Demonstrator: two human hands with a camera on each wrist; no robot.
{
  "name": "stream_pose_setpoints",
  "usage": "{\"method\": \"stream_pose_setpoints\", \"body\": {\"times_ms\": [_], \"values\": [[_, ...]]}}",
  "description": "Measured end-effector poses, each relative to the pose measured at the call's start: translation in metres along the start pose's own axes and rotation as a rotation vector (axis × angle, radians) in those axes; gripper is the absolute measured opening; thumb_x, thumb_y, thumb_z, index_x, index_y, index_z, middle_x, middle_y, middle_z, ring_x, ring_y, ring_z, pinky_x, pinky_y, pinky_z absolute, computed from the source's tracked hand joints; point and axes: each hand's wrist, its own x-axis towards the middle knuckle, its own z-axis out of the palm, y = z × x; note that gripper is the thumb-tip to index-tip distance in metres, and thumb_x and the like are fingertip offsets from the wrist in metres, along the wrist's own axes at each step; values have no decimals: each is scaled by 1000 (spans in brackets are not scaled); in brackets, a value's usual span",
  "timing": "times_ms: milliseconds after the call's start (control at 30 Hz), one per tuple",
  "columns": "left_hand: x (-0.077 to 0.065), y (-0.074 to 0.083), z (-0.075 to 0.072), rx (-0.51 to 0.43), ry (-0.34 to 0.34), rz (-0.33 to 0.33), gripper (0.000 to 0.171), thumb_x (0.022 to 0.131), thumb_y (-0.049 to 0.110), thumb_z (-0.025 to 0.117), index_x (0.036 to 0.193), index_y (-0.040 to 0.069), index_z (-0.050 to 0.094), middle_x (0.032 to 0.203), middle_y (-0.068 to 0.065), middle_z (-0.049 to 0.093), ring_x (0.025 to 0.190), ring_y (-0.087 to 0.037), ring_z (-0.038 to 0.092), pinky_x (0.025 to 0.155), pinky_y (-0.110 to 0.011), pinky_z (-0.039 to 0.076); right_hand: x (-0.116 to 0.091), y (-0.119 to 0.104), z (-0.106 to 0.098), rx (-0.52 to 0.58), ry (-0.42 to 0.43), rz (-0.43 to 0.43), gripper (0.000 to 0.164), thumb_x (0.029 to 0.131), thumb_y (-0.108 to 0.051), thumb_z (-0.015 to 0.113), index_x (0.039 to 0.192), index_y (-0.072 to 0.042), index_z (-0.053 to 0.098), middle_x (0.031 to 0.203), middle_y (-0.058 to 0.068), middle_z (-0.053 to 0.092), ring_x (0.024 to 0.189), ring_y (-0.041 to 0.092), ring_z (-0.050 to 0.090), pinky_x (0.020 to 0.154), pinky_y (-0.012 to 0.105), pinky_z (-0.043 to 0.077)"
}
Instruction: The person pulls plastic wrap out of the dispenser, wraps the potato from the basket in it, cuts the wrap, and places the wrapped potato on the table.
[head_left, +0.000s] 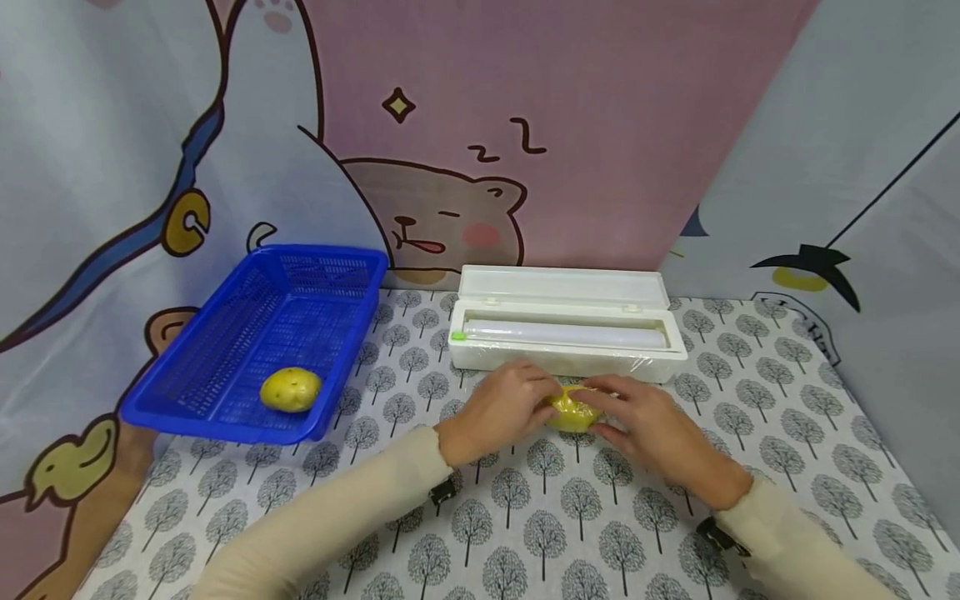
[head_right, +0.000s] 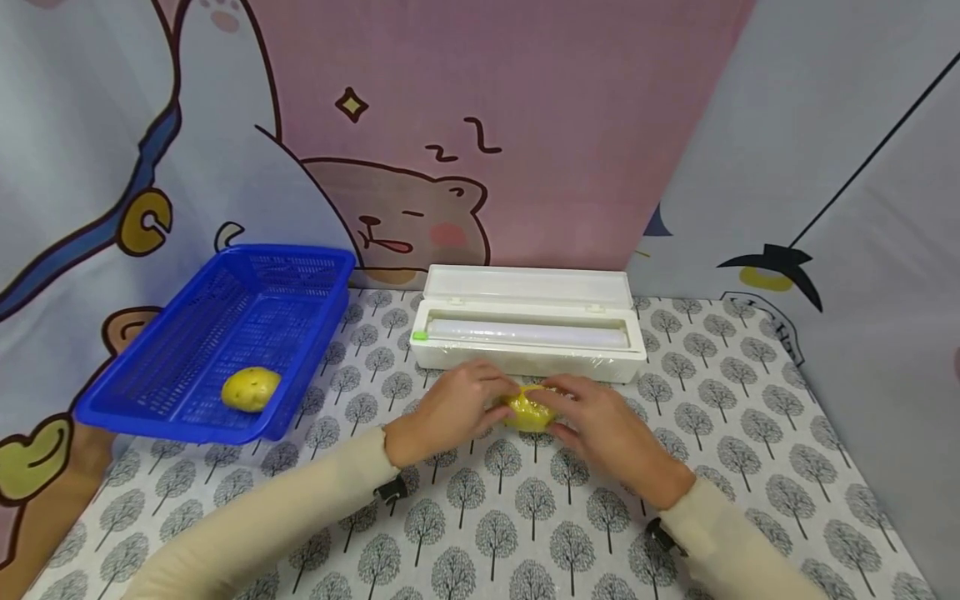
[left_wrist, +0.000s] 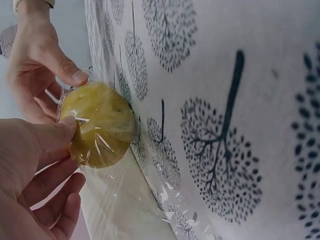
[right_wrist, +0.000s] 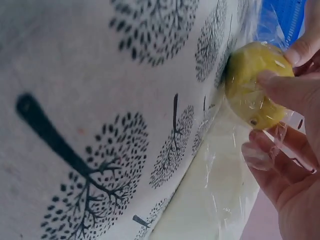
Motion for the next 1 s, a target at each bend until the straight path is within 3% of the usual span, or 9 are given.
{"method": "stream_pose_setpoints", "body": {"times_ms": [67,233,400,533,667,800,1000], "values": [[1,-2,-1,-3,-9,-4,25,98,24,87,117,8,82,118,-5,81,109,-17,75,104,-28,56,0,3,-1,28,16,14,64,71,3,100,130,-10,78,125,13,75,98,29,78,80,40,68],[3,-5,-1,-16,-19,-11,25,98,24,87,116,8,82,118,-5,81,111,-18,75,106,-30,56,1,13,-7,101,46,75,53,73,11,96,120,-10,81,109,3,78,80,14,74,68,27,64],[5,-7,-1,-20,-29,-20,25,98,24,87,116,8,82,118,-5,82,111,-18,75,108,-31,55,0,22,-10,169,26,163,38,79,12,92,107,-12,83,100,-4,79,81,6,70,69,25,63],[8,-8,-2,-21,-44,-22,26,98,25,87,117,8,82,118,-5,82,112,-19,75,111,-32,53,2,24,-8,111,43,152,38,79,10,93,108,-12,82,107,-1,79,89,15,75,76,37,66],[10,-10,-4,-34,-49,-18,25,98,23,86,117,7,82,117,-6,82,110,-19,76,109,-30,54,8,19,-7,17,92,50,38,77,5,93,110,-10,81,115,5,75,100,26,72,81,48,65],[13,-12,-4,-41,-62,-20,22,100,20,85,116,6,82,115,-7,82,104,-17,77,104,-28,56,12,14,-4,-17,74,-33,41,78,-10,95,115,-2,79,119,11,72,107,30,70,88,51,64],[18,-15,-5,-46,-100,-58,23,101,21,84,119,6,82,115,-6,82,101,-16,74,95,-24,57,11,10,4,-41,-35,38,72,72,-20,105,132,2,72,134,19,69,118,37,70,99,54,62]]}}
